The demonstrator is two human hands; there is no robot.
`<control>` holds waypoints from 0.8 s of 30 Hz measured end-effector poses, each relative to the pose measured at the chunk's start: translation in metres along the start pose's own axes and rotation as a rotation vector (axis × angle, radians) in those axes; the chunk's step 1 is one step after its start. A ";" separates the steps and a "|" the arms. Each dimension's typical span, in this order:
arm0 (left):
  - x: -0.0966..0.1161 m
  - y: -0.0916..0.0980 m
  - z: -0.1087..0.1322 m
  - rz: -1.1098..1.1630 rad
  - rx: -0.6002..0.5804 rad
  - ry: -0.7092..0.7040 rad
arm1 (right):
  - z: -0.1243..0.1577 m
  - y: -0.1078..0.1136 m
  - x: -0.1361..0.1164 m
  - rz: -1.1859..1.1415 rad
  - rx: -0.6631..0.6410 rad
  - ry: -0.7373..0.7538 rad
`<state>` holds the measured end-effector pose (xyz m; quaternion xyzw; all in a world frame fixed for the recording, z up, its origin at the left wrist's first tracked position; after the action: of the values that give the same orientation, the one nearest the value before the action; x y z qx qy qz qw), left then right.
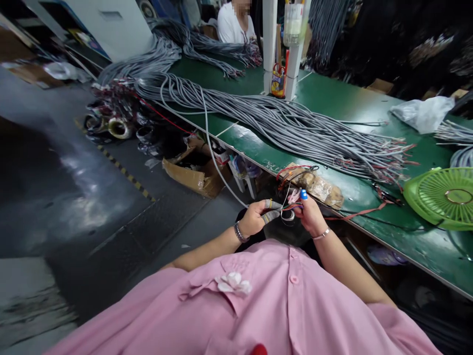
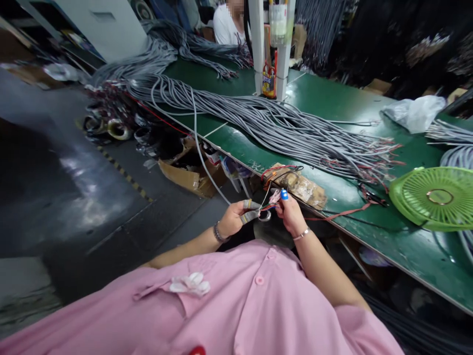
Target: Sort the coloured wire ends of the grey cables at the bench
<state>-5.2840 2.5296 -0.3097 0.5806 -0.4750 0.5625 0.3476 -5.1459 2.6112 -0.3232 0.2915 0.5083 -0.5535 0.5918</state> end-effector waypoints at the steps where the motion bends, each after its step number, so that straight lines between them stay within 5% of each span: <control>1: -0.001 -0.002 0.000 -0.021 -0.013 -0.015 | -0.003 0.000 0.000 -0.028 0.031 0.007; 16: -0.015 -0.020 0.000 -0.060 -0.132 -0.013 | -0.007 0.002 0.007 -0.255 0.209 -0.065; 24: 0.001 -0.017 0.002 -0.031 -0.186 -0.034 | -0.001 -0.004 0.018 -0.274 0.097 -0.147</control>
<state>-5.2672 2.5329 -0.3064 0.5627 -0.5221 0.5003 0.4006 -5.1528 2.6049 -0.3393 0.2064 0.4713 -0.6726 0.5318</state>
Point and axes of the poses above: each hand's wrist, its own z-axis away from the middle knuckle, its own y-axis out of the back of the hand, x = y × z, the point moved 10 cm from there along -z, towards the middle knuckle, and after that the axes turned 14 degrees about x, right-handed, at the moved point
